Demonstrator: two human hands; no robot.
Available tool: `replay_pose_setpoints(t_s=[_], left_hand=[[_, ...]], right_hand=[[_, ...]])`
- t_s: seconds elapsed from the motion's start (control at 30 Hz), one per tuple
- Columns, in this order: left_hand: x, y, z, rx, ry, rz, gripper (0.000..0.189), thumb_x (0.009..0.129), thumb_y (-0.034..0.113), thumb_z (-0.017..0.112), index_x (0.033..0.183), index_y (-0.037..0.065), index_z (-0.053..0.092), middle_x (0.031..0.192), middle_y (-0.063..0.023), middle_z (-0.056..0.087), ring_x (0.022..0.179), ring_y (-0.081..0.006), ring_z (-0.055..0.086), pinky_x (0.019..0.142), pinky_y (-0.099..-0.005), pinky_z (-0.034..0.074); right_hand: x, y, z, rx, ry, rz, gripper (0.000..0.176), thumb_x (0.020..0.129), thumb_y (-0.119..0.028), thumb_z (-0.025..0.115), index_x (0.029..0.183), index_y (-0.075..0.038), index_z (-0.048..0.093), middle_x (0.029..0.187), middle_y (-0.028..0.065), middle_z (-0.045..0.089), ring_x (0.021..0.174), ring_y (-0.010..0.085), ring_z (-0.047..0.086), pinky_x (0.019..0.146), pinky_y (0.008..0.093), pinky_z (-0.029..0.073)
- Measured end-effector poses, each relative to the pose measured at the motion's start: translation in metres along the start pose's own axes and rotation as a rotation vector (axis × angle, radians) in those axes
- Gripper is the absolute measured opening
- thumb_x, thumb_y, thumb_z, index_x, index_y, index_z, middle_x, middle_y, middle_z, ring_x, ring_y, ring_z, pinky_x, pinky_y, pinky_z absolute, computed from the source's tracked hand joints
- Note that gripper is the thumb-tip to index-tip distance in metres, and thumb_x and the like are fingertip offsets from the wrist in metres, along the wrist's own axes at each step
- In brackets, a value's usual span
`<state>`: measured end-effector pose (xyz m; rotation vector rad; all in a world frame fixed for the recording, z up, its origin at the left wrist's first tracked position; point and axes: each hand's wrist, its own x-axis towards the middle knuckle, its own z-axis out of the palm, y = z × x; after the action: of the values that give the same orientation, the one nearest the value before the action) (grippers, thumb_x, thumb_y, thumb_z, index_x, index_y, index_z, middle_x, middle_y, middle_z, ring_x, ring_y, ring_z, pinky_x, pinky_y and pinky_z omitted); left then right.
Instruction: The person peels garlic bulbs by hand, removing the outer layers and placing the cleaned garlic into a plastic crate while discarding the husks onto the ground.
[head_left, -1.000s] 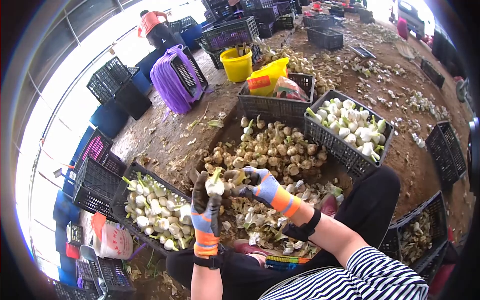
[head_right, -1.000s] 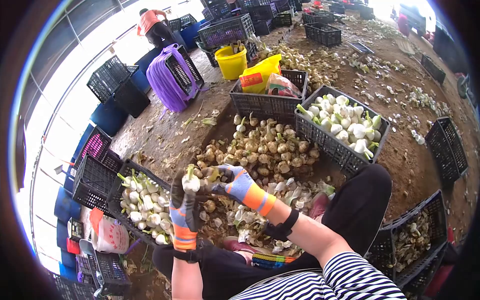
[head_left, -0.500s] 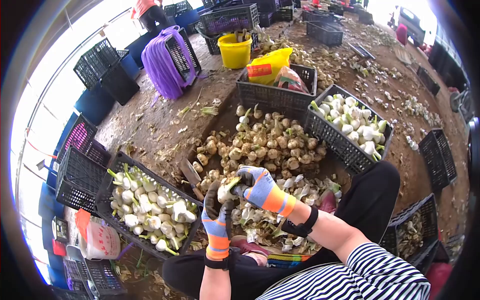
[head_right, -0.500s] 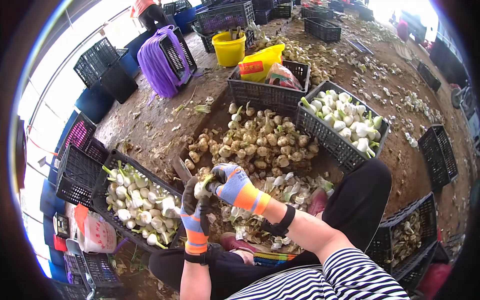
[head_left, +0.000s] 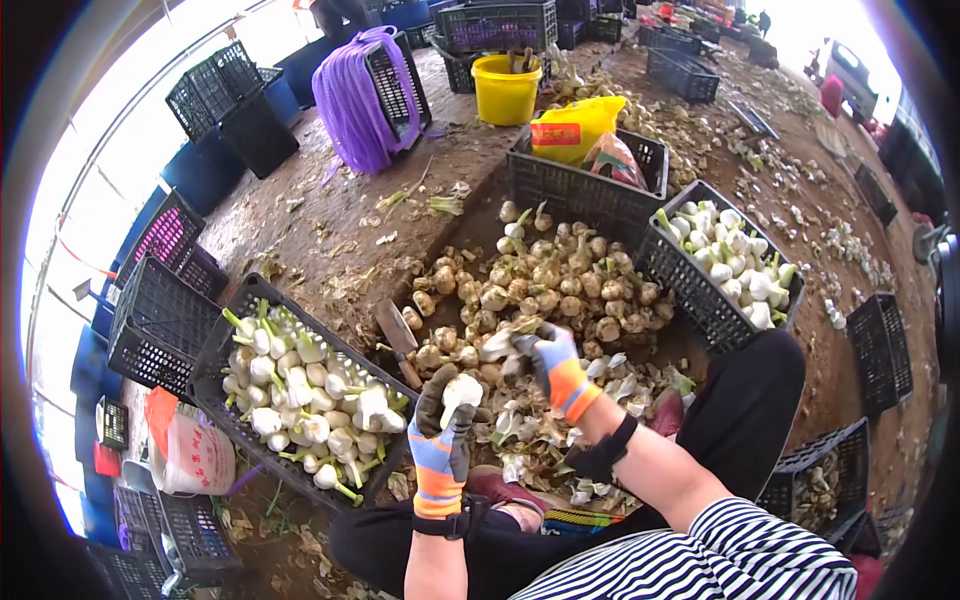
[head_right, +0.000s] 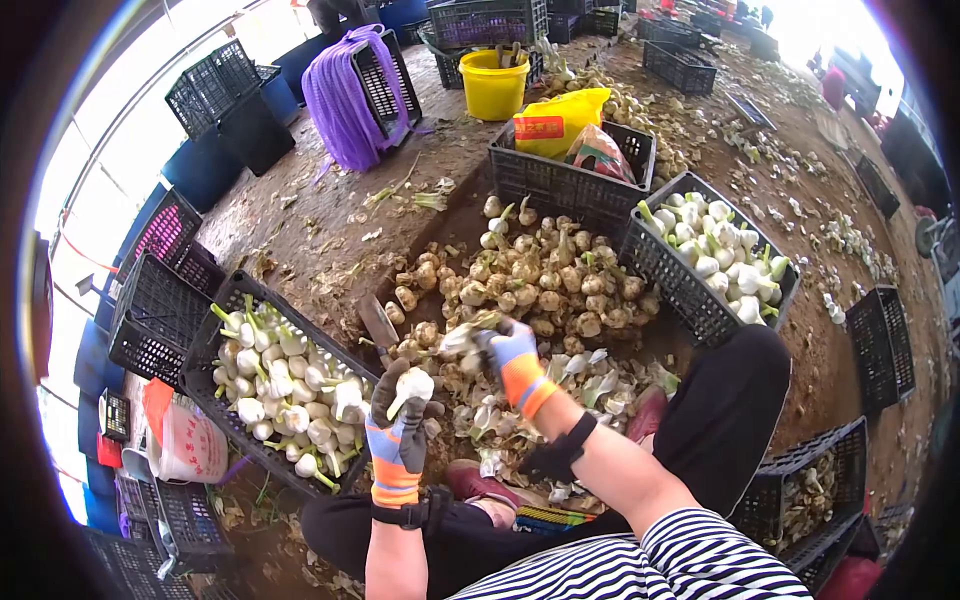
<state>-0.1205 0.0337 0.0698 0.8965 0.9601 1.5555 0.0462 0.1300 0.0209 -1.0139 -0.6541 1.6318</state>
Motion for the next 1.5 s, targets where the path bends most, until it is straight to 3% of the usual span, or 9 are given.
replay_pose_setpoints(t_s=[0.1, 0.27, 0.63, 0.73, 0.83, 1.03, 1.27, 1.37, 1.5], left_hand=[[0.000, 0.001, -0.001, -0.054, -0.017, -0.076, 0.055, 0.081, 0.008, 0.069, 0.130, -0.001, 0.045, 0.111, -0.0092, 0.060, 0.093, -0.0162, 0.061, 0.074, -0.0273, 0.054], [0.009, -0.017, -0.002, 0.392, -0.129, 0.132, 0.063, 0.074, -0.003, 0.071, 0.132, 0.000, 0.046, 0.113, -0.0055, 0.051, 0.103, -0.0156, 0.054, 0.088, -0.0279, 0.047], [-0.007, -0.014, 0.017, 0.237, -0.159, -0.011, 0.070, 0.074, -0.005, 0.071, 0.137, 0.001, 0.039, 0.114, -0.0073, 0.055, 0.103, -0.0151, 0.054, 0.090, -0.0279, 0.046], [-0.002, -0.013, 0.021, 0.154, -0.124, 0.009, 0.066, 0.076, -0.006, 0.067, 0.136, 0.000, 0.039, 0.117, -0.0086, 0.055, 0.106, -0.0161, 0.054, 0.092, -0.0292, 0.046], [0.001, -0.026, 0.015, 0.055, -0.017, 0.066, 0.062, 0.078, -0.006, 0.066, 0.134, -0.001, 0.041, 0.121, -0.0099, 0.054, 0.107, -0.0170, 0.054, 0.092, -0.0301, 0.046], [-0.005, -0.027, 0.014, 0.109, 0.196, -0.039, 0.033, 0.090, 0.015, 0.061, 0.117, -0.002, 0.054, 0.117, -0.0126, 0.058, 0.101, -0.0195, 0.059, 0.086, -0.0300, 0.049], [0.002, -0.029, 0.012, -0.197, 0.141, -0.043, 0.028, 0.088, 0.010, 0.062, 0.113, -0.003, 0.058, 0.118, -0.0130, 0.058, 0.104, -0.0201, 0.057, 0.095, -0.0329, 0.044], [0.006, -0.040, 0.003, -0.268, 0.107, -0.021, 0.029, 0.089, 0.013, 0.061, 0.114, 0.000, 0.057, 0.115, -0.0127, 0.059, 0.106, -0.0220, 0.056, 0.097, -0.0355, 0.044], [0.013, -0.038, 0.001, -0.279, 0.126, 0.043, 0.027, 0.091, 0.010, 0.057, 0.116, 0.001, 0.055, 0.115, -0.0125, 0.059, 0.106, -0.0208, 0.056, 0.096, -0.0343, 0.044]], right_hand=[[-0.002, -0.011, -0.017, -1.440, -0.029, -0.483, 0.045, 0.078, -0.025, 0.070, 0.117, -0.007, 0.061, 0.102, 0.0214, 0.062, 0.099, 0.0352, 0.059, 0.089, 0.0368, 0.047], [-0.043, -0.072, 0.032, -1.012, -0.628, -0.492, 0.030, 0.077, -0.019, 0.067, 0.106, -0.010, 0.067, 0.101, 0.0125, 0.061, 0.095, 0.0322, 0.059, 0.084, 0.0364, 0.047], [-0.055, -0.087, 0.040, -1.710, -0.723, -0.542, 0.024, 0.069, -0.016, 0.063, 0.089, -0.003, 0.060, 0.093, 0.0151, 0.058, 0.084, 0.0361, 0.060, 0.072, 0.0412, 0.049], [-0.046, -0.073, 0.027, -1.449, -0.579, -0.671, 0.020, 0.072, -0.012, 0.062, 0.088, 0.000, 0.060, 0.088, 0.0192, 0.061, 0.084, 0.0339, 0.062, 0.074, 0.0389, 0.049], [-0.035, -0.049, 0.016, -0.754, -0.478, -0.366, 0.014, 0.077, -0.008, 0.063, 0.087, 0.000, 0.057, 0.084, 0.0185, 0.058, 0.081, 0.0341, 0.058, 0.072, 0.0387, 0.046], [-0.050, -0.040, 0.023, -1.006, -0.371, -0.600, 0.018, 0.075, -0.008, 0.061, 0.090, -0.001, 0.055, 0.088, 0.0191, 0.057, 0.084, 0.0381, 0.056, 0.072, 0.0411, 0.046], [-0.032, -0.011, 0.018, -1.056, -0.123, -0.632, 0.023, 0.074, -0.009, 0.061, 0.095, 0.000, 0.055, 0.091, 0.0201, 0.056, 0.085, 0.0388, 0.056, 0.073, 0.0428, 0.047], [-0.022, 0.010, 0.016, -0.511, -0.143, -0.168, 0.022, 0.084, -0.009, 0.062, 0.103, -0.001, 0.057, 0.086, 0.0043, 0.061, 0.074, 0.0136, 0.060, 0.064, 0.0286, 0.049], [-0.035, -0.014, 0.022, 0.075, -0.407, 0.163, 0.035, 0.084, -0.011, 0.066, 0.117, -0.003, 0.057, 0.097, 0.0035, 0.065, 0.080, 0.0092, 0.062, 0.066, 0.0240, 0.052]])
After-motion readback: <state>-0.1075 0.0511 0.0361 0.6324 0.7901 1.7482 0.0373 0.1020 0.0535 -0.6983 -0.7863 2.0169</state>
